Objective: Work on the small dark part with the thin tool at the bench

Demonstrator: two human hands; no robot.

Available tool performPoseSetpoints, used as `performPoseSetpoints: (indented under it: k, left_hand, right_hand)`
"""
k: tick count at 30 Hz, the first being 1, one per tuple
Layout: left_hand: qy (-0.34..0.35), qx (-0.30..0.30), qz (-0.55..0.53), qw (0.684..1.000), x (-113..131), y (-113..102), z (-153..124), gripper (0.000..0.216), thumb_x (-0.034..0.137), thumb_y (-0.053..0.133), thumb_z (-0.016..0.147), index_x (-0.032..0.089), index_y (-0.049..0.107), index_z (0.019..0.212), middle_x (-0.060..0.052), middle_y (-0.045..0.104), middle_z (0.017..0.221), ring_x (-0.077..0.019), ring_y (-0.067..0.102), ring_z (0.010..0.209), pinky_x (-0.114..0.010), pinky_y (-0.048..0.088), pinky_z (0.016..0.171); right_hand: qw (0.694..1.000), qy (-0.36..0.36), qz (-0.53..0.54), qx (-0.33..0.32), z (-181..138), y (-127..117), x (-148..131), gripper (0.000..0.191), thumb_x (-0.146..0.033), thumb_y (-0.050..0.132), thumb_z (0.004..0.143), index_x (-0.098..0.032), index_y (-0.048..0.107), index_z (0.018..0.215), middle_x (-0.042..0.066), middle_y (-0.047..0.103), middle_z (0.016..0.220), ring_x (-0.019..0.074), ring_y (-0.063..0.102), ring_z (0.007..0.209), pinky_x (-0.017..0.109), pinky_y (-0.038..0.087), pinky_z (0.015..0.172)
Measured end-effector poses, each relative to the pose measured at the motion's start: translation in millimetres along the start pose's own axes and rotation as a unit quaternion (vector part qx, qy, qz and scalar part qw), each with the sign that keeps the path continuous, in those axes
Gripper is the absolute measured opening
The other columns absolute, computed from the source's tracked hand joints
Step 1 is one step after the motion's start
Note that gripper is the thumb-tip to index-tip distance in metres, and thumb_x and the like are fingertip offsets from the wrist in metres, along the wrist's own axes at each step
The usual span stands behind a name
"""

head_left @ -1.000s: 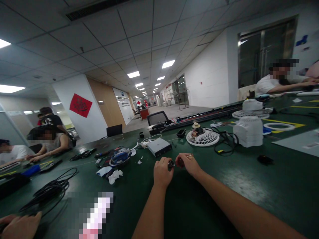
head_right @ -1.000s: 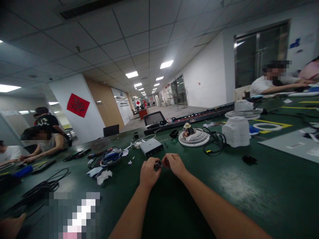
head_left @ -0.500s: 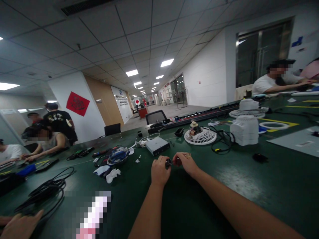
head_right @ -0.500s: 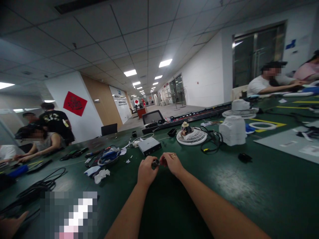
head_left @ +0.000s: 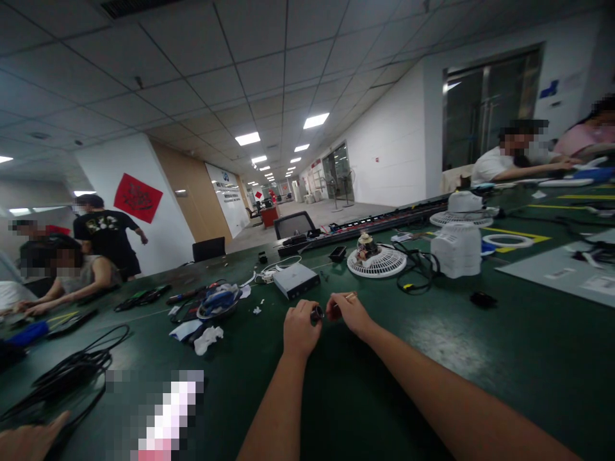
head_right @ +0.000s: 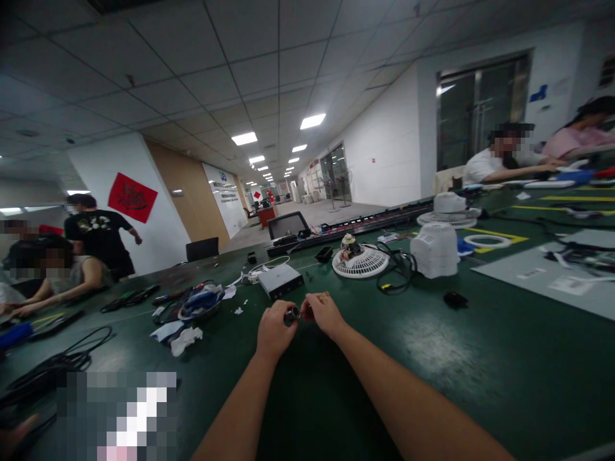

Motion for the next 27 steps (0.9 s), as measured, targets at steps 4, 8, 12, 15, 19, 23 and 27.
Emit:
performPoseSetpoints:
  k: [4, 8, 12, 15, 19, 23, 27]
  left_hand:
    - [-0.006, 0.010, -0.003, 1.000, -2.2, -1.3, -0.3, 0.024, 0.013, 0.061, 0.077, 0.023, 0.060, 0.100, -0.002, 0.064, 0.102, -0.0184, 0.058, 0.093, -0.031, 0.040, 0.081]
    - [0.000, 0.014, -0.009, 1.000, -2.8, -1.3, -0.3, 0.025, 0.012, 0.061, 0.077, 0.023, 0.060, 0.100, -0.001, 0.063, 0.101, -0.0178, 0.058, 0.093, -0.030, 0.041, 0.081]
    - [-0.012, 0.025, -0.016, 0.999, -6.5, -2.1, -0.4, 0.024, 0.014, 0.061, 0.078, 0.023, 0.059, 0.100, -0.001, 0.063, 0.102, -0.0178, 0.058, 0.093, -0.030, 0.041, 0.080]
    - [-0.007, 0.021, -0.020, 1.000, -6.1, -0.4, -0.5, 0.025, 0.012, 0.061, 0.077, 0.023, 0.059, 0.100, -0.001, 0.063, 0.102, -0.0174, 0.058, 0.091, -0.029, 0.041, 0.080]
    - [-0.013, 0.020, -0.025, 0.999, -7.1, 0.1, -0.3, 0.025, 0.013, 0.061, 0.077, 0.023, 0.060, 0.100, -0.001, 0.063, 0.102, -0.0173, 0.058, 0.092, -0.029, 0.041, 0.080]
    - [-0.016, 0.007, -0.022, 1.000, -6.7, 1.7, 0.1, 0.025, 0.013, 0.061, 0.077, 0.023, 0.061, 0.100, -0.002, 0.063, 0.101, -0.0176, 0.058, 0.093, -0.029, 0.041, 0.081]
    - [-0.017, 0.006, -0.018, 1.000, -6.4, 1.9, -0.1, 0.025, 0.013, 0.061, 0.077, 0.023, 0.061, 0.100, -0.001, 0.063, 0.102, -0.0176, 0.058, 0.093, -0.029, 0.041, 0.081]
  right_hand:
    - [1.000, -0.018, -0.014, 0.013, -0.4, -1.4, -3.9, 0.032, -0.033, 0.045, 0.075, -0.016, 0.063, 0.055, 0.002, 0.062, 0.052, 0.0131, 0.056, 0.049, 0.022, 0.040, 0.046]
    - [1.000, -0.008, -0.027, -0.008, -0.2, 1.2, -1.8, 0.036, -0.034, 0.043, 0.078, -0.017, 0.061, 0.052, 0.002, 0.059, 0.048, 0.0130, 0.055, 0.047, 0.022, 0.042, 0.047]
    - [0.998, -0.032, -0.054, 0.012, -0.1, -3.7, -6.1, 0.034, -0.033, 0.044, 0.078, -0.016, 0.064, 0.057, 0.003, 0.064, 0.057, 0.0140, 0.059, 0.055, 0.021, 0.042, 0.049]
    - [0.998, -0.024, -0.055, -0.010, 0.0, 0.4, -4.4, 0.038, -0.036, 0.043, 0.079, -0.016, 0.062, 0.053, 0.003, 0.061, 0.051, 0.0140, 0.058, 0.051, 0.023, 0.042, 0.048]
    - [0.999, -0.017, -0.033, -0.003, 0.2, 0.4, -3.0, 0.035, -0.037, 0.043, 0.078, -0.016, 0.065, 0.059, 0.003, 0.064, 0.057, 0.0150, 0.060, 0.055, 0.023, 0.042, 0.048]
    - [0.998, -0.008, -0.062, -0.007, 1.1, 1.0, -0.5, 0.037, -0.037, 0.043, 0.078, -0.017, 0.063, 0.054, 0.003, 0.062, 0.052, 0.0146, 0.058, 0.051, 0.023, 0.042, 0.048]
    - [0.999, 0.002, -0.032, -0.010, 1.6, 1.1, 1.4, 0.037, -0.039, 0.043, 0.078, -0.017, 0.063, 0.057, 0.003, 0.062, 0.053, 0.0146, 0.058, 0.050, 0.024, 0.042, 0.048]
Point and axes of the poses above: each hand's wrist, its own z-axis towards the middle knuckle, its own y-axis out of the palm, x = y × z, the point moved 9 cm from there along z, towards the middle knuckle
